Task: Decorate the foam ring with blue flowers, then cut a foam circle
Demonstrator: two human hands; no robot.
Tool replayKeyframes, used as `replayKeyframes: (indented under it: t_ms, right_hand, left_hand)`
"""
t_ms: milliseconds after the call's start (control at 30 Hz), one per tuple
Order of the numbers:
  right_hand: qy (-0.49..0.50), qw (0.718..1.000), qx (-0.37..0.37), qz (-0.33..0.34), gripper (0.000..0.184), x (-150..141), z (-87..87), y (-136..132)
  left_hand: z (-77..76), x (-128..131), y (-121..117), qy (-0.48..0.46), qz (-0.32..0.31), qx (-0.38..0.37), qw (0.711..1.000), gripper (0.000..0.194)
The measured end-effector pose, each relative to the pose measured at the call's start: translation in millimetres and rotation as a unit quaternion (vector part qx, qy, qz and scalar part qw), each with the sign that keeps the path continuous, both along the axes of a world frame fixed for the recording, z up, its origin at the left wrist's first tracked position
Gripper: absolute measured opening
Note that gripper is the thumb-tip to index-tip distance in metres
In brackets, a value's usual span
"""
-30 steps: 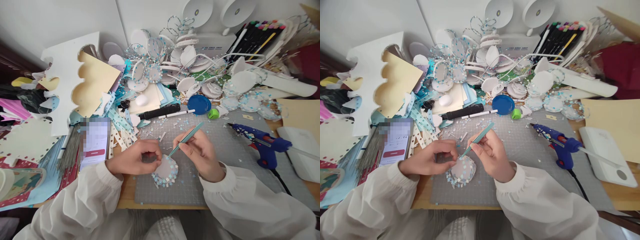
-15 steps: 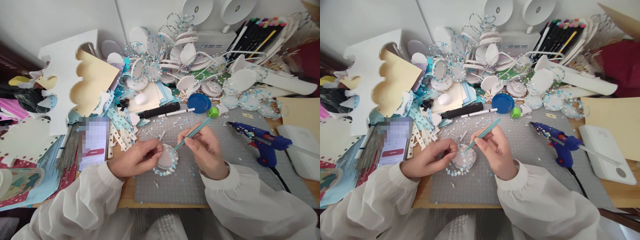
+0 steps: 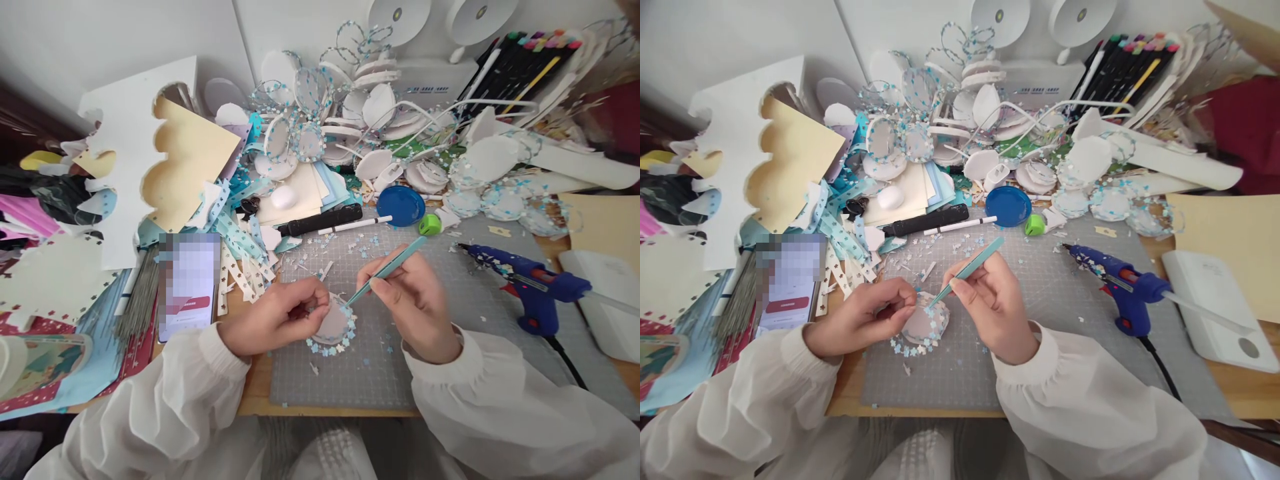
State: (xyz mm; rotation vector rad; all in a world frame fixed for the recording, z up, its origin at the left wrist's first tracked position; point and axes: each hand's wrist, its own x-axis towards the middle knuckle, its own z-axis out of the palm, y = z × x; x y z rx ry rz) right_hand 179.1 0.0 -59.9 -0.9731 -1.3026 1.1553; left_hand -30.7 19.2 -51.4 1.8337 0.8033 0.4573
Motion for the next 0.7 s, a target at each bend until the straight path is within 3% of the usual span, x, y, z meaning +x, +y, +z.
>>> replayKeyframes:
  t_ms: [700]
  right_hand:
    - [0.003, 1.0, 0.001, 0.01, 0.003, -0.6, 0.5, -1.1]
  left_hand:
    - [1.5, 4.3, -0.5, -0.01, 0.012, 0.041, 0.999, 0.007]
